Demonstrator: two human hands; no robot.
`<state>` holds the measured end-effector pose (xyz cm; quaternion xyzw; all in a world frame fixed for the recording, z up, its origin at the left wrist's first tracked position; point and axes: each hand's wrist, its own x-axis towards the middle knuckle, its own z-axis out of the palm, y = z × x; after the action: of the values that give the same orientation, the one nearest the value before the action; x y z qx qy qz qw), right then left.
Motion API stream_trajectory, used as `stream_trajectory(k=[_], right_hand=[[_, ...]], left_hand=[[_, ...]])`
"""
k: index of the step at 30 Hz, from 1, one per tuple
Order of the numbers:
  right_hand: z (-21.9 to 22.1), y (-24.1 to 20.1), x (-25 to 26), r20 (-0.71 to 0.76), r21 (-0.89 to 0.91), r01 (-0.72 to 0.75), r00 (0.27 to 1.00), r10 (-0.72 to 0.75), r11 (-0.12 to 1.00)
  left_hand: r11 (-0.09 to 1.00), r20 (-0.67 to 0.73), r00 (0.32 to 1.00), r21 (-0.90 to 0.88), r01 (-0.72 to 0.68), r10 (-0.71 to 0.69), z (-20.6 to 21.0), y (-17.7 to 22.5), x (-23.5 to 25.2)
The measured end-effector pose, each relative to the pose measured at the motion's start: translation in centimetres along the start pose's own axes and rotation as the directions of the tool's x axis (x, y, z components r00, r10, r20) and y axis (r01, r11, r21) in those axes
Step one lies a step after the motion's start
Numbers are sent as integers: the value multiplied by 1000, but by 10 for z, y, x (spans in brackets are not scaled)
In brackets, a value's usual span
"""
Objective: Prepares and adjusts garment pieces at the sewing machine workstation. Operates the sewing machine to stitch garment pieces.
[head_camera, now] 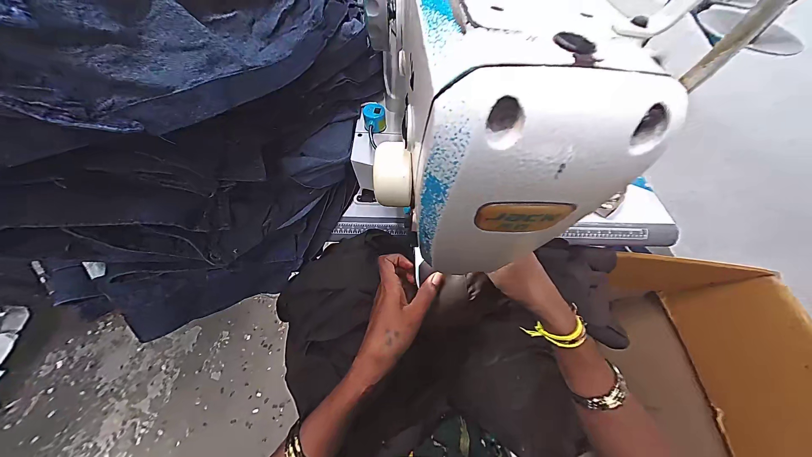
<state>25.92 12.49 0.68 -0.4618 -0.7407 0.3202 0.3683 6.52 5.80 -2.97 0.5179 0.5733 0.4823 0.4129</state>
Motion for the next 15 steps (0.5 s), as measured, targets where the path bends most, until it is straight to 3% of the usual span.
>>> stream_trajectory(k=[3, 6, 8, 9, 10, 12, 14, 15], right_hand=[[-20, 18, 2, -126, -250, -3, 992, -29, 968], [-45, 54, 9, -321, -549, -93, 941, -107, 831], [-50, 68, 16, -299, -656, -74, 939, -169, 751], [-48, 71, 21, -265, -679, -47, 947, -184, 732], [-45, 72, 26, -228, -691, -34, 958, -174, 722], [-42, 71, 39, -162, -701, -52, 983, -87, 711], [-41, 72, 47, -96, -732, -58, 995, -19, 679], [-41, 74, 48, -68, -746, -47, 998, -6, 664]], left_hand=[[998, 101, 993, -35, -59, 62, -9, -7, -21], [947, 256, 936, 148, -286, 242, -24, -29, -38], [867, 287, 896, 276, -415, 337, -24, -34, -42], [868, 274, 902, 285, -407, 333, -23, -29, -42], [915, 263, 925, 221, -336, 276, -21, -18, -42], [985, 382, 923, -169, 24, 43, -24, 15, -41], [740, 579, 812, -514, 434, -73, -29, 33, -36], [648, 633, 770, -555, 522, -77, -32, 34, -33]])
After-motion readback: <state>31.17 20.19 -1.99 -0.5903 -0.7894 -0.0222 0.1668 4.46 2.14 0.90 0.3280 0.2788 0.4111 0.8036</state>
